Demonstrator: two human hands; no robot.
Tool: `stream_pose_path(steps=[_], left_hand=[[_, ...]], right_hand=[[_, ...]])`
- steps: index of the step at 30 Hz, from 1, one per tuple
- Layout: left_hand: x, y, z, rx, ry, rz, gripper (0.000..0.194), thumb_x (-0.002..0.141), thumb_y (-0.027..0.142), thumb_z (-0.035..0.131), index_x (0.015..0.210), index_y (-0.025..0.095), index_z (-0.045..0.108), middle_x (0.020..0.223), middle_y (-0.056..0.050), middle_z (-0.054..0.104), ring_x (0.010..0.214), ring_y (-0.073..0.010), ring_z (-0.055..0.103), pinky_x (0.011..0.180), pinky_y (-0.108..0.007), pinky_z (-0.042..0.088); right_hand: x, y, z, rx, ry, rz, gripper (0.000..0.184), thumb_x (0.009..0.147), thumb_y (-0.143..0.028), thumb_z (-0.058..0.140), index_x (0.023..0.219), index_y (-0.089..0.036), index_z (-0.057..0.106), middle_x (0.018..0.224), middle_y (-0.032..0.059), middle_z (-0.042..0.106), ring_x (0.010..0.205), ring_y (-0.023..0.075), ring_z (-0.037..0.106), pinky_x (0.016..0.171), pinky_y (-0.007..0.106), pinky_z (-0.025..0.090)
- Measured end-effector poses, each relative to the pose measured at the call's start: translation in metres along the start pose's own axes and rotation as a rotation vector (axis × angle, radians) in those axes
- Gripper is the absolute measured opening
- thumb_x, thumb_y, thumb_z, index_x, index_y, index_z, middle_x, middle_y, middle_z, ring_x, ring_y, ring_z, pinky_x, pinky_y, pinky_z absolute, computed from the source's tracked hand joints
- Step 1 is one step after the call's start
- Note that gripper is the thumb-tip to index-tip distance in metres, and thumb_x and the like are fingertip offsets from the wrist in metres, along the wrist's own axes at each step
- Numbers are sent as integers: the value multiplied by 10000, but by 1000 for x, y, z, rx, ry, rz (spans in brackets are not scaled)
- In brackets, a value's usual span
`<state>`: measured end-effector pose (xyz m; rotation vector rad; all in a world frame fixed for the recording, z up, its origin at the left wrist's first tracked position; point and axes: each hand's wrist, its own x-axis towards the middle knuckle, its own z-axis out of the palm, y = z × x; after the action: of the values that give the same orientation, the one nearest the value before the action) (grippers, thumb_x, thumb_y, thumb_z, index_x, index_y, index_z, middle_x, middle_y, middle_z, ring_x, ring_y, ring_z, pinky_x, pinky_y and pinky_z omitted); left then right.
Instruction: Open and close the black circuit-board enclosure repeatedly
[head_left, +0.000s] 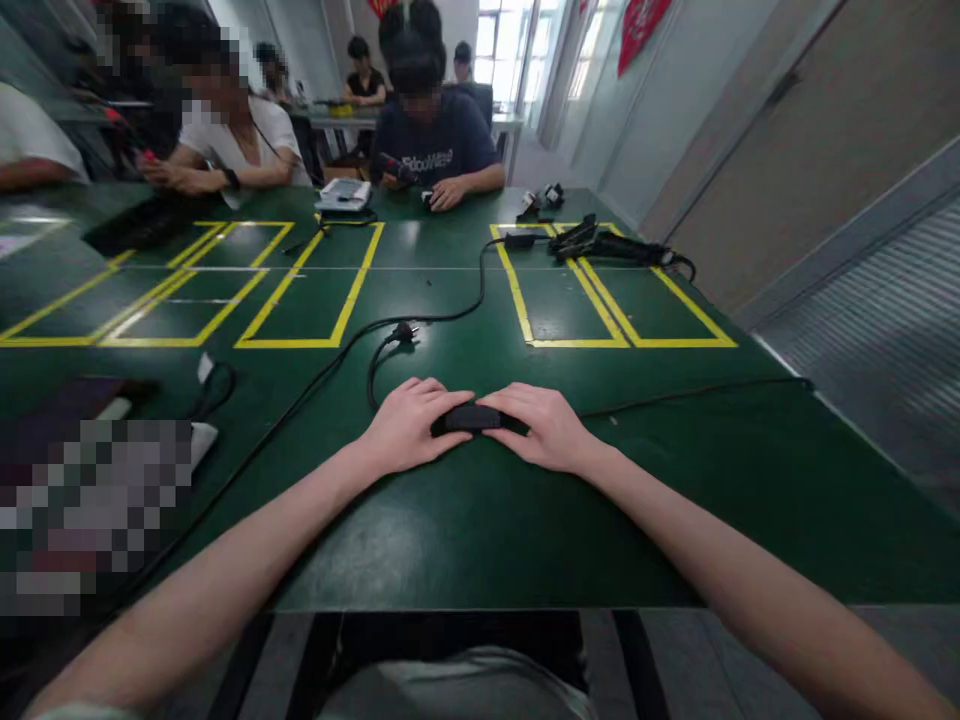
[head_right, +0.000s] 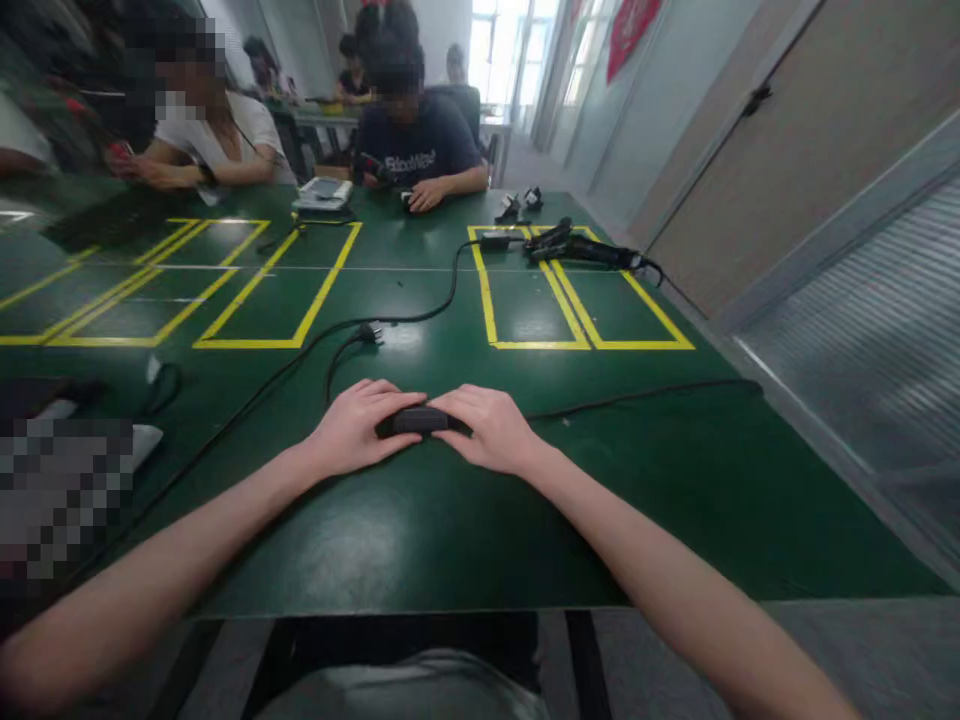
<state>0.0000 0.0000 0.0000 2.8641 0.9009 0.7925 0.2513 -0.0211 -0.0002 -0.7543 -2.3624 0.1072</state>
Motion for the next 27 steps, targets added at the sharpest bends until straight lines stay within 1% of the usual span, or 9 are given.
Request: stream_pose_path(steps=[2, 5, 9, 14, 17, 19, 22, 24, 27], left_hand=[[0, -1, -4, 5, 1, -14, 364, 979, 447, 695, 1209, 166, 717, 987, -75, 784, 885, -225, 701, 816, -354, 506], [0, -1, -8, 21, 11, -5, 328, 1025, 460, 620, 1147, 180, 738, 954, -73, 783, 865, -212, 696, 799, -343, 498], [0, 3, -10, 40, 37, 56, 347, 1054, 452, 562, 1151, 167, 736, 966, -85, 782, 872, -214, 699, 783, -348, 492], [2, 6, -13, 56, 148, 77, 431, 1034, 495, 593, 1259, 140, 688, 1015, -97, 791, 908, -218, 705, 788, -345, 513], [2, 6, -16, 87, 215, 99, 382, 1047, 448, 597, 1267, 146, 681, 1014, -90, 799, 906, -208, 706, 776, -334, 509], [1, 5, -16, 108, 225, 124, 318, 1063, 403, 582, 1239, 163, 694, 1015, -82, 805, 906, -202, 705, 774, -334, 500], [-1, 4, -13, 108, 211, 145, 273, 1063, 380, 583, 1223, 193, 701, 1068, -69, 813, 931, -203, 701, 802, -347, 495], [-1, 5, -10, 97, 204, 151, 255, 1061, 365, 587, 1229, 210, 699, 1099, -58, 815, 955, -205, 700, 832, -358, 495], [0, 8, -8, 84, 209, 147, 244, 1057, 334, 587, 1238, 213, 696, 1114, -60, 813, 1009, -218, 702, 888, -383, 498]], right_hand=[[-1, 0, -2, 7, 16, 33, 207, 1015, -296, 616, 1165, -177, 694, 1048, 106, 788, 923, 246, 742, 817, 392, 620], [-2, -1, -4, 27, 11, 62, 233, 1003, -308, 631, 1206, -209, 685, 1113, 101, 781, 993, 247, 744, 870, 401, 620], [-2, -5, -4, 48, -29, 65, 303, 978, -361, 662, 1239, -208, 661, 1139, 105, 779, 1008, 256, 755, 869, 403, 628], [-4, -7, -7, 27, 34, 93, 236, 1005, -326, 608, 1184, -186, 673, 1075, 109, 797, 946, 255, 777, 840, 382, 626], [-5, -5, -14, 56, 56, 146, 228, 984, -332, 632, 1162, -197, 676, 1056, 102, 796, 918, 249, 774, 826, 374, 620], [-5, -6, -18, 128, 14, 168, 233, 948, -323, 670, 1150, -208, 663, 1071, 99, 784, 944, 248, 765, 844, 371, 609], [-4, -8, -22, 296, -95, 247, 347, 884, -348, 749, 1170, -216, 602, 1096, 91, 749, 947, 241, 741, 836, 363, 591], [-2, -11, -21, 454, -156, 331, 382, 895, -380, 743, 1177, -222, 539, 1059, 66, 719, 880, 211, 716, 773, 331, 576], [0, -15, -19, 662, -206, 413, 319, 957, -396, 662, 1153, -239, 466, 1018, 35, 672, 835, 174, 671, 718, 287, 545]])
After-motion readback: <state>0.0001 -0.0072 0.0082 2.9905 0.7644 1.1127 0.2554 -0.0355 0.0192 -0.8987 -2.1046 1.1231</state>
